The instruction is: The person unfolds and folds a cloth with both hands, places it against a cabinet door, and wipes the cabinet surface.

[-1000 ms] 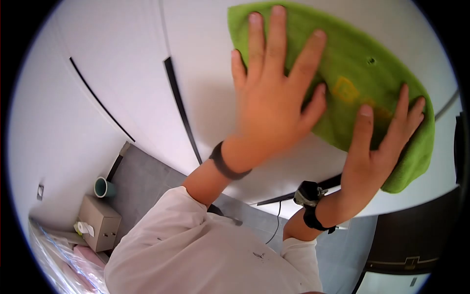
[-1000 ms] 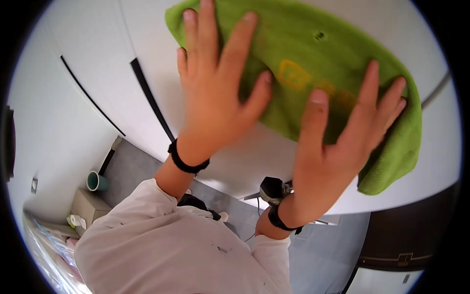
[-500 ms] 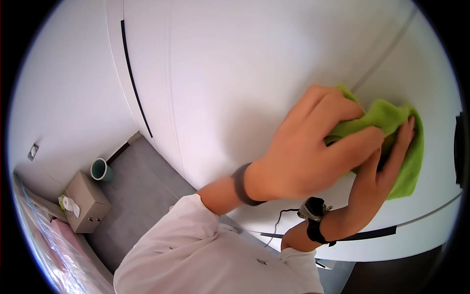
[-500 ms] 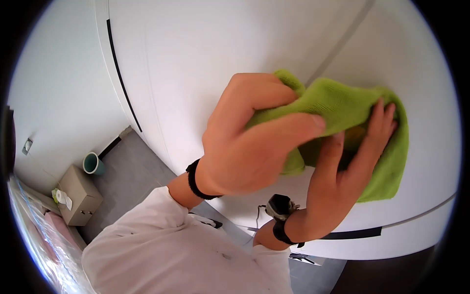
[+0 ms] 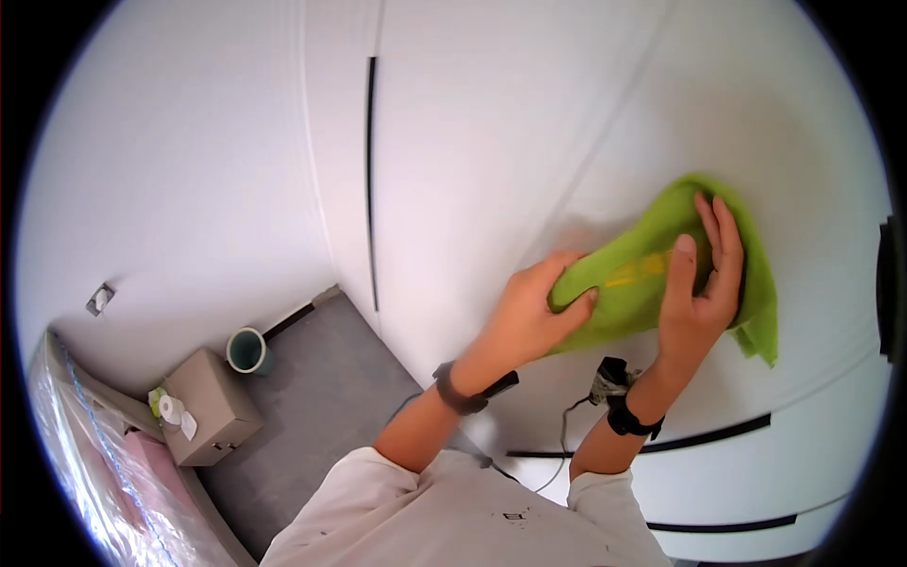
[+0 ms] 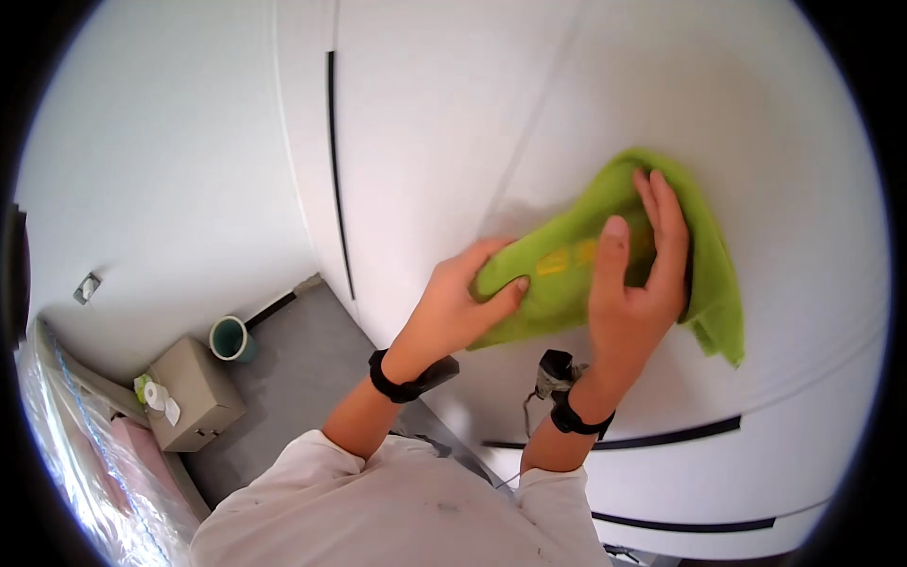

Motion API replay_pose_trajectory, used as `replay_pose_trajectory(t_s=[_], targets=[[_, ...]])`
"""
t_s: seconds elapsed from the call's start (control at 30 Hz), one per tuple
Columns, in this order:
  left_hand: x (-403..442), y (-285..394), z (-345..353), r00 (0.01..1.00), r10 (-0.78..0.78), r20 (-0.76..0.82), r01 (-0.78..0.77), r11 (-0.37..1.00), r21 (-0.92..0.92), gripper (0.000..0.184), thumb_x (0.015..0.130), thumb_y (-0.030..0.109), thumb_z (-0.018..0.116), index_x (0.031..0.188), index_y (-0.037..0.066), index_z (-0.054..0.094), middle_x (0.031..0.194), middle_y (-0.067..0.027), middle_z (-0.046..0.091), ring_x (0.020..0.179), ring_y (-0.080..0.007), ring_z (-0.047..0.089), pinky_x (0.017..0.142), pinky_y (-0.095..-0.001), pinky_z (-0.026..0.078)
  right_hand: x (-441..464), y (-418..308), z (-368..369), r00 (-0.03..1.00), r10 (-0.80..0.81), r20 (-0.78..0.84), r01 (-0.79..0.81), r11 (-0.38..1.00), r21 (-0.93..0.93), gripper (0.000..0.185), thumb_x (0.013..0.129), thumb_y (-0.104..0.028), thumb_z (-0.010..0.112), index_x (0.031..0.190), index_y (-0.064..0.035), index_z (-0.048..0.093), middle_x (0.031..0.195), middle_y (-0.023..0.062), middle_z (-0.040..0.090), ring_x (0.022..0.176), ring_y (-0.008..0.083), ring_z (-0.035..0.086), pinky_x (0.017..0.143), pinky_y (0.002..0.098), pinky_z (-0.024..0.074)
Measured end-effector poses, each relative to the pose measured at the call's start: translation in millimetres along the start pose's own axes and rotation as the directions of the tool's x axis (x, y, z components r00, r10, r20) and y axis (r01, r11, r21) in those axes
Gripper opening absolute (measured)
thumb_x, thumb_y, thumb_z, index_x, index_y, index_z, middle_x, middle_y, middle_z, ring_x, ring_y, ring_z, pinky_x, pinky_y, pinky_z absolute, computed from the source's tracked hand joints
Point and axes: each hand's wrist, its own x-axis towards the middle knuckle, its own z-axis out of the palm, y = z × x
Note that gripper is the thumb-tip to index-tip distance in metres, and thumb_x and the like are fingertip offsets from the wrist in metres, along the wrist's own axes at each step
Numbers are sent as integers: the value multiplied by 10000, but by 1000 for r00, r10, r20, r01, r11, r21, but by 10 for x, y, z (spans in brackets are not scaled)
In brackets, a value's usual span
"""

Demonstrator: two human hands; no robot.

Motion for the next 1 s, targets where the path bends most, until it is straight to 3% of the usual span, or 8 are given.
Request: replay_pose_trajectory(t_s=[0.1,0.2,0.27,0.4,0.53,0.73,0.83,1.0], targets=[[42,-284,-405,999,-49,0,48,979,196,269,796,128,671,996,4,541,744,-142,588,630,-228,581,589,-319,464,-12,105,454,995,99,30,-103,977,190,321,893,-35,515,1211,8,515,1041,144,656,976,149,601,839,246,440],[26,-361,-822,1000,11,-25,0,911,412,245,824,162,671,949,-13,553,829,-131,636,715,-165,596,674,-281,477,18,104,980,971,170,167,-214,930,298,313,907,-36,498,1216,19,501,953,126,681,941,147,614,838,254,446],[-7,-412,-1057,991,-106,-86,131,916,378,251,827,171,672,942,-10,541,816,-130,635,711,-168,596,677,-291,478,0,113,1428,944,153,291,-293,793,533,289,924,-52,492,1202,24,506,904,116,689,922,147,623,836,258,452],[11,-671,-1588,921,-324,-215,374,888,267,296,833,209,681,958,0,511,827,-134,634,739,-165,595,683,-310,476,-65,126,2229,951,129,280,-279,750,600,276,939,-80,499,1197,18,511,884,123,692,918,154,630,841,268,461],[67,-838,-2190,912,-359,-197,404,863,302,326,834,239,688,955,2,498,800,-128,616,757,-166,584,685,-312,471,-165,-2,2735,954,153,257,-284,733,618,275,925,-50,515,1186,38,511,890,137,685,949,178,634,840,284,472],[683,-1022,-3187,962,-242,-127,272,896,350,288,841,188,682,885,24,449,674,-91,539,634,-124,520,573,-277,431,-27,-99,3598,995,-34,-94,80,836,543,369,875,73,496,1235,93,416,1205,247,533,1048,337,599,904,370,475],[934,-1191,-3607,982,-144,-123,176,937,303,283,842,181,681,918,24,458,696,-91,543,651,-116,523,587,-267,435,29,-133,3986,990,-114,-81,140,844,517,436,856,90,506,1270,88,370,1214,253,526,1111,334,562,921,387,468],[1137,-1460,-4269,973,-230,21,211,922,325,281,812,206,703,937,-12,578,794,-85,621,684,-156,570,630,-276,464,-30,-166,4323,995,37,91,-77,872,483,499,863,61,514,1317,47,308,1223,281,506,1128,343,541,902,411,482]])
